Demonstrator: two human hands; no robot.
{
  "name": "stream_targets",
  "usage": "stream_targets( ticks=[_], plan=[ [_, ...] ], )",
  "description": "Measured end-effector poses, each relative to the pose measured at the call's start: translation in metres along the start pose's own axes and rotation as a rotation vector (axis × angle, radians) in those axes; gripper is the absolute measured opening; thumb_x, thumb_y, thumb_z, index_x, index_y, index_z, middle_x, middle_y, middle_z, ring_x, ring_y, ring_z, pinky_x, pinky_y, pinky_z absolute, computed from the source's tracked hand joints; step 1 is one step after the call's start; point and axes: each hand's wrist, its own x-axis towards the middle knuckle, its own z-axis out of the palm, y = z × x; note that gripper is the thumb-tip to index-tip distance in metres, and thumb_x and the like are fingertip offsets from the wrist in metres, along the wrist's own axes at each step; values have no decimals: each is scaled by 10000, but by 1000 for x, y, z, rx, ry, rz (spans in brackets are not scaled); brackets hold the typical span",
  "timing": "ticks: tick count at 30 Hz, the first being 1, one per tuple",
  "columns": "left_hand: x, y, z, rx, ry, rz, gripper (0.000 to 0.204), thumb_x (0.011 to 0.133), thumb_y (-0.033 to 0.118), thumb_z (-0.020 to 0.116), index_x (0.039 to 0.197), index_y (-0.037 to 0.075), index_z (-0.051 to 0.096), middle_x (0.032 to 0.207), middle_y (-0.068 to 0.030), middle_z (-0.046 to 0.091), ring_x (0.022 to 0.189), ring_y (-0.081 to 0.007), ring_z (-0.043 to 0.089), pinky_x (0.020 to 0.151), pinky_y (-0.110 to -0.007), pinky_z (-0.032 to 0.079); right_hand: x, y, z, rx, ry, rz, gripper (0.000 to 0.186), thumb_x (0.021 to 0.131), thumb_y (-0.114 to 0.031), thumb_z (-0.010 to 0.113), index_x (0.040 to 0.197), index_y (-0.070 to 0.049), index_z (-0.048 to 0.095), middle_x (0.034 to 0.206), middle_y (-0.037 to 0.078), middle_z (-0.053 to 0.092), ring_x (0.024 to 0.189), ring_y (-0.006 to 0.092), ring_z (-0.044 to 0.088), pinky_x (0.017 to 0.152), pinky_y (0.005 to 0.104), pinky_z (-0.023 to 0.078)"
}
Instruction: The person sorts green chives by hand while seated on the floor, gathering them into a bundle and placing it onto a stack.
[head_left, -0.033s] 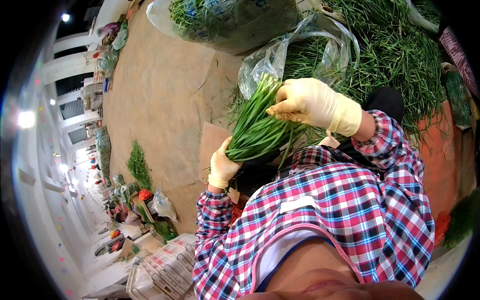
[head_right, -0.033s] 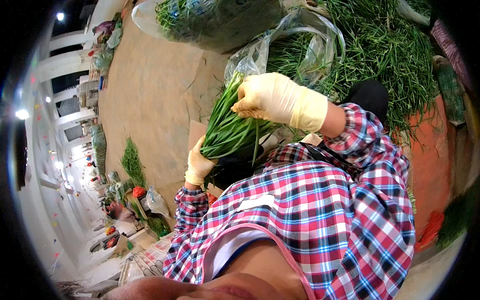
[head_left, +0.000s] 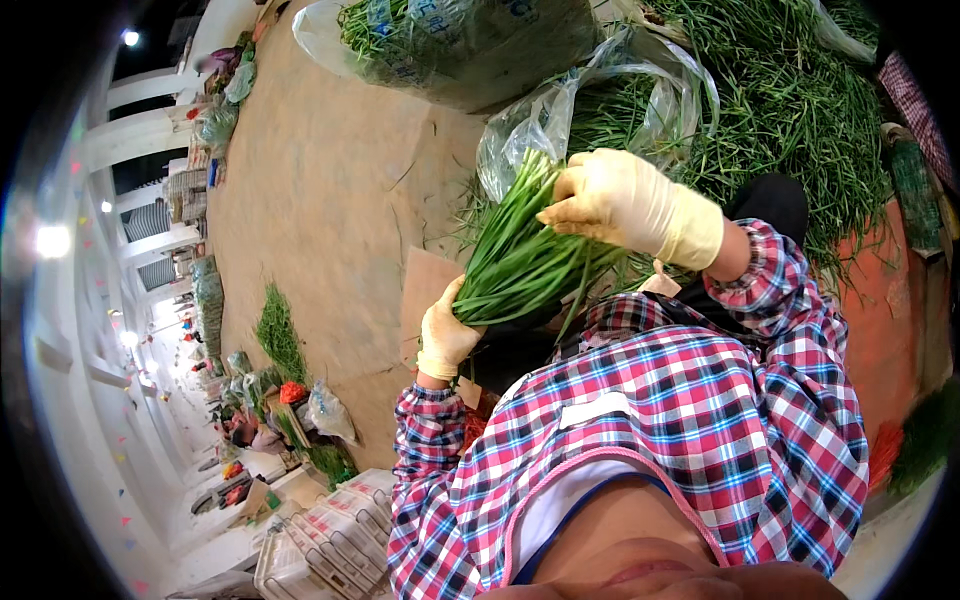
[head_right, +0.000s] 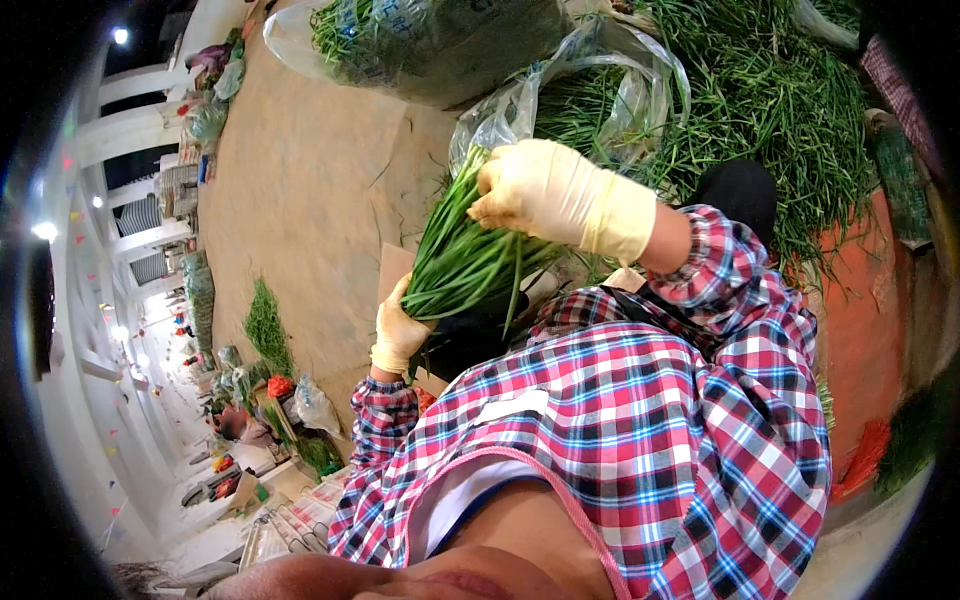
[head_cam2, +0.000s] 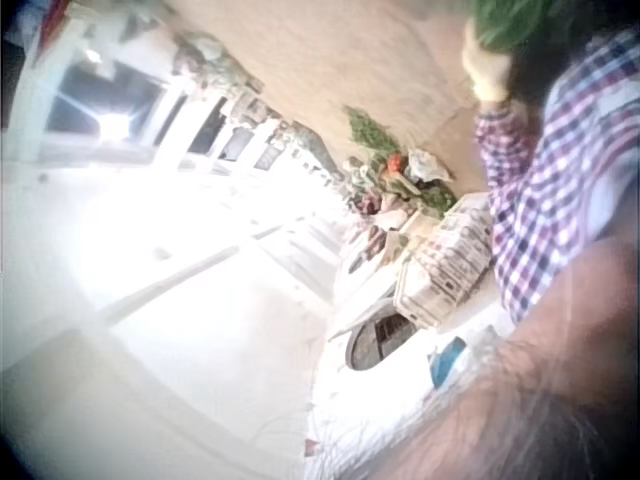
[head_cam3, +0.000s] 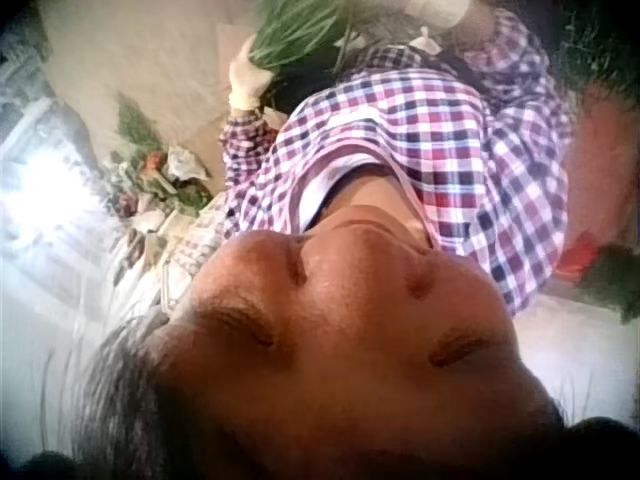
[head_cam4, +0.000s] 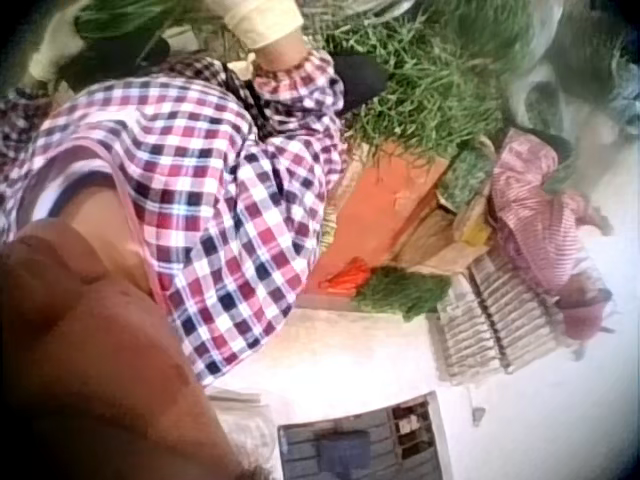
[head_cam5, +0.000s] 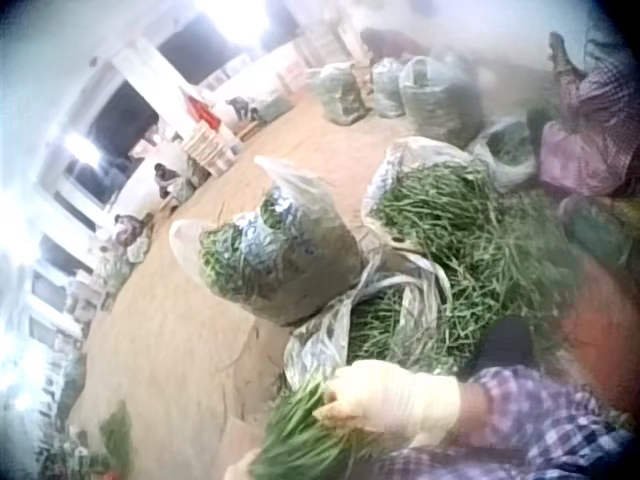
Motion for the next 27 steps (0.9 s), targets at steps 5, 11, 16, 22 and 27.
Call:
stream_targets(
  ticks=[5, 11, 16, 22, 27],
  plan=[
    [-3, 21, 1, 16, 65, 90, 573, 680, 105, 738, 1232, 114, 586, 1019, -154, 684, 929, -329, 666, 785, -360, 531, -40, 36, -44, -155, 209, 193, 111, 838, -198, 694, 885, -105, 731, 854, 80, 664, 783, 227, 636, 689, 326, 546],
    [-3, 11, -4, 46, 216, 151, 543, 708, 78, 733, 1227, 40, 575, 991, -176, 693, 906, -304, 689, 789, -336, 526, -110, 69, -105, -617, 271, 501, 198, 797, -144, 715, 995, -135, 735, 966, 90, 687, 845, 240, 662, 799, 350, 551],
    [1, -4, 2, -14, 295, 206, 520, 752, 109, 729, 1232, 7, 558, 994, -157, 695, 887, -287, 690, 793, -324, 521, -58, -18, -26, -171, 8, 25, 316, 735, -150, 759, 1045, -135, 703, 839, 45, 663, 719, 229, 635, 626, 349, 527],
    [5, 10, 11, -56, 296, 311, 510, 788, 169, 724, 1240, 0, 558, 1009, -149, 695, 897, -252, 690, 790, -323, 523, -72, 14, -56, 107, 72, 52, 179, 783, -155, 739, 957, -120, 752, 758, 56, 639, 724, 218, 604, 602, 320, 502],
    [6, -1, 10, -72, 292, 281, 481, 765, 130, 660, 1236, 53, 596, 1078, -152, 687, 950, -268, 687, 812, -323, 532, -172, 116, -144, -32, 328, 386, 227, 969, -90, 505, 1106, -121, 684, 1033, 191, 665, 1107, 341, 616, 791, 311, 578]
  ],
)
